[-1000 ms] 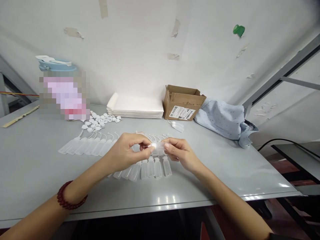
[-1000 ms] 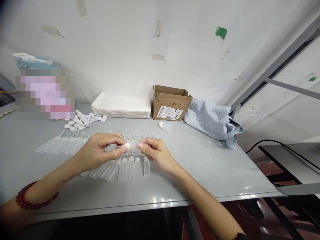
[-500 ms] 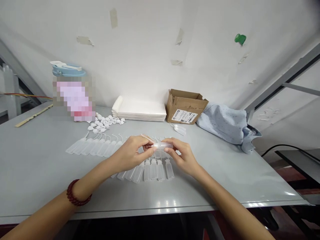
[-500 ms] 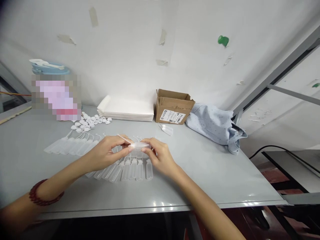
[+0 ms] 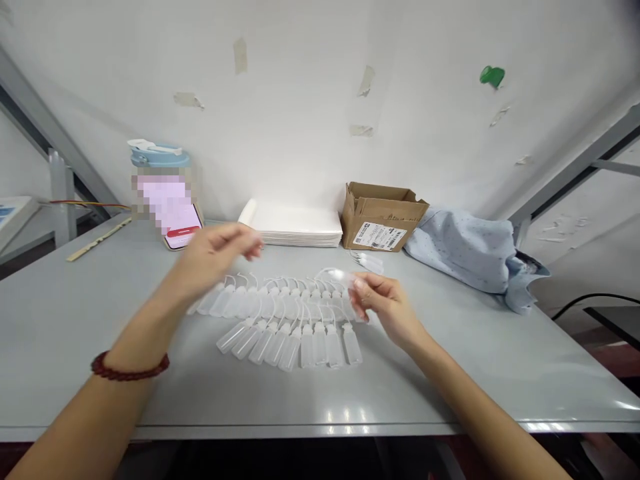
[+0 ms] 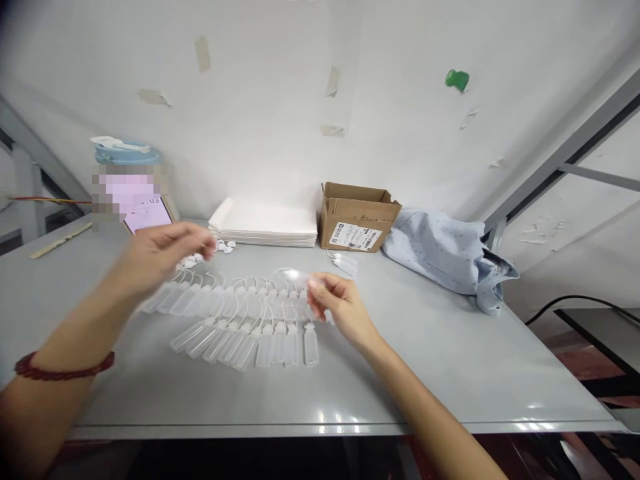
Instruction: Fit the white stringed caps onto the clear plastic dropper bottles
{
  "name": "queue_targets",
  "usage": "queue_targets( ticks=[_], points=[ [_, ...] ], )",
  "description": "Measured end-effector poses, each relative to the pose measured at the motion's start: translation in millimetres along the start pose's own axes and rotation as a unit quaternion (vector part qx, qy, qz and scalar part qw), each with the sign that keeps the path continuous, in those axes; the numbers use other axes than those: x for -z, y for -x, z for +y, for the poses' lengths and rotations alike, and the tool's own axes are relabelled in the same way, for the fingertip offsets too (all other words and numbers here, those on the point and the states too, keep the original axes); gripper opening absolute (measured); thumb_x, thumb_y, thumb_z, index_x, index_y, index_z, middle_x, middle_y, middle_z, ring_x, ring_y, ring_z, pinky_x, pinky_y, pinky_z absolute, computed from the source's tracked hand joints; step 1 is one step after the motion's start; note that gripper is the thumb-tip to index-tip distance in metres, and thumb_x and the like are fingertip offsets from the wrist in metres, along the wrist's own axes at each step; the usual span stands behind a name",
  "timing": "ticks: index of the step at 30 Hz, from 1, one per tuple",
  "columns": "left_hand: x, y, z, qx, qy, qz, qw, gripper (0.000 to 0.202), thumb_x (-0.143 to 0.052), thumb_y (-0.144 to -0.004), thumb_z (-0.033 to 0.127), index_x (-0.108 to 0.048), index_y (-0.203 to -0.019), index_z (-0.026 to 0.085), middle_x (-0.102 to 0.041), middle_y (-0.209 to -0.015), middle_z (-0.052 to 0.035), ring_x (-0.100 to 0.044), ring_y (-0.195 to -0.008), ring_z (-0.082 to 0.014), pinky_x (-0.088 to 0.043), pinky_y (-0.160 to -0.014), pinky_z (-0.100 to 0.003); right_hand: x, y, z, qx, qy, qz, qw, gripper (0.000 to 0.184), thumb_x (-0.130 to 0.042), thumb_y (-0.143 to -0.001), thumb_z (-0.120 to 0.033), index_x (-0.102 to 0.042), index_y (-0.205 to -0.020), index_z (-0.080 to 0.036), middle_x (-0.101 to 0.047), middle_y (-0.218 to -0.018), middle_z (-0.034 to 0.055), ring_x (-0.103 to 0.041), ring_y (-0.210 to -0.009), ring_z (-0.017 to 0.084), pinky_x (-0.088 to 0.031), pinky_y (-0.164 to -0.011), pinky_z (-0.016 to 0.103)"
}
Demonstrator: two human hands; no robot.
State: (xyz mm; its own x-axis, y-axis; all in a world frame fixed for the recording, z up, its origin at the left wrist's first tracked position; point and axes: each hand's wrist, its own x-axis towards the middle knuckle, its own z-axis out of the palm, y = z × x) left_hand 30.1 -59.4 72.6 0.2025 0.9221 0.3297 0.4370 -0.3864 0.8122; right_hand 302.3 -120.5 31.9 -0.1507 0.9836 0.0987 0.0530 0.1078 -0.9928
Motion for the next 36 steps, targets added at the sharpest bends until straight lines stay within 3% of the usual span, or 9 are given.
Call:
queue_targets(
  ticks=[1,2,4,8,13,19,26,30,36],
  points=[
    [13.7,-5,-9,0.022,-0.030,0.071,0.997,0.023,-0.051,-0.086,0.036,-0.063,-0.083,0.016,-0.062,-0.075,0.0044,-0.053,-0.074,-0.0102,-0.039,-0.069,-0.018,3,-1,0,0.014,0.016,0.037,0.999,0.027,-0.058,-0.083,-0.042,-0.064,-0.082,-0.015,-0.054,-0.062,-0.0010,-0.045,-0.050,0.010,-0.036,-0.048,0.025],
    [25.7,-9,-19,0.053,-0.075,0.105,0.990,0.022,-0.052,-0.085,0.034,-0.063,-0.085,0.015,-0.061,-0.076,0.0052,-0.052,-0.075,-0.0095,-0.038,-0.072,-0.017,7,-3,1,0.028,0.037,0.076,0.996,0.026,-0.058,-0.082,-0.040,-0.065,-0.086,-0.016,-0.057,-0.066,0.0002,-0.046,-0.053,0.010,-0.037,-0.050,0.025],
    [41.9,-15,-41,0.094,-0.184,0.105,0.973,0.025,-0.052,-0.082,0.034,-0.064,-0.091,0.013,-0.060,-0.079,0.0047,-0.053,-0.081,-0.0113,-0.036,-0.073,-0.017,15,-7,4,0.050,0.085,0.141,0.985,0.026,-0.058,-0.082,-0.038,-0.065,-0.094,-0.016,-0.061,-0.075,0.0023,-0.048,-0.060,0.012,-0.038,-0.053,0.025],
    [43.4,-24,-72,0.139,-0.328,0.041,0.934,0.039,-0.048,-0.081,0.040,-0.065,-0.103,0.012,-0.065,-0.088,0.0007,-0.056,-0.088,-0.0173,-0.037,-0.073,-0.020,29,-16,16,0.068,0.215,0.209,0.952,0.031,-0.055,-0.081,-0.039,-0.064,-0.100,-0.016,-0.064,-0.084,0.0047,-0.051,-0.065,0.014,-0.041,-0.059,0.028],
    [30.3,-32,-81,0.133,-0.366,-0.019,0.921,0.035,-0.054,-0.076,0.037,-0.069,-0.097,0.013,-0.070,-0.092,-0.0059,-0.058,-0.087,-0.0217,-0.040,-0.075,-0.026,46,-27,31,0.067,0.356,0.273,0.891,0.030,-0.053,-0.080,-0.038,-0.062,-0.098,-0.016,-0.066,-0.081,0.0055,-0.053,-0.062,0.016,-0.042,-0.062,0.030],
    [27.2,-31,-82,0.130,-0.373,-0.032,0.918,0.032,-0.051,-0.076,0.039,-0.070,-0.086,0.016,-0.069,-0.079,-0.0048,-0.058,-0.080,-0.0225,-0.040,-0.067,-0.027,62,-35,38,0.028,0.471,0.238,0.849,0.024,-0.051,-0.078,-0.027,-0.062,-0.095,-0.014,-0.064,-0.073,0.0040,-0.049,-0.050,0.014,-0.041,-0.062,0.029],
    [24.3,-33,-83,0.106,-0.377,-0.033,0.919,0.039,-0.051,-0.078,0.044,-0.065,-0.101,0.015,-0.069,-0.089,-0.0057,-0.057,-0.088,-0.0232,-0.040,-0.070,-0.027,68,-38,47,0.029,0.509,0.215,0.833,0.025,-0.051,-0.077,-0.020,-0.064,-0.098,-0.015,-0.067,-0.080,0.0079,-0.059,-0.069,0.021,-0.042,-0.067,0.030],
    [21.2,-34,-81,0.082,-0.380,-0.040,0.921,0.030,-0.049,-0.080,0.039,-0.069,-0.092,0.019,-0.070,-0.085,-0.0021,-0.056,-0.085,-0.0226,-0.039,-0.072,-0.028,69,-39,46,0.029,0.525,0.200,0.827,0.025,-0.050,-0.077,-0.017,-0.064,-0.098,-0.014,-0.068,-0.088,0.0119,-0.061,-0.074,0.024,-0.043,-0.068,0.034],
    [20.9,-32,-78,0.097,-0.378,-0.032,0.920,0.034,-0.047,-0.080,0.037,-0.068,-0.094,0.013,-0.071,-0.087,-0.0062,-0.059,-0.087,-0.0235,-0.041,-0.073,-0.029,73,-32,27,0.030,0.507,0.193,0.840,0.020,-0.053,-0.077,-0.021,-0.063,-0.093,-0.014,-0.066,-0.098,0.0132,-0.063,-0.079,0.024,-0.046,-0.071,0.036]
  ],
)
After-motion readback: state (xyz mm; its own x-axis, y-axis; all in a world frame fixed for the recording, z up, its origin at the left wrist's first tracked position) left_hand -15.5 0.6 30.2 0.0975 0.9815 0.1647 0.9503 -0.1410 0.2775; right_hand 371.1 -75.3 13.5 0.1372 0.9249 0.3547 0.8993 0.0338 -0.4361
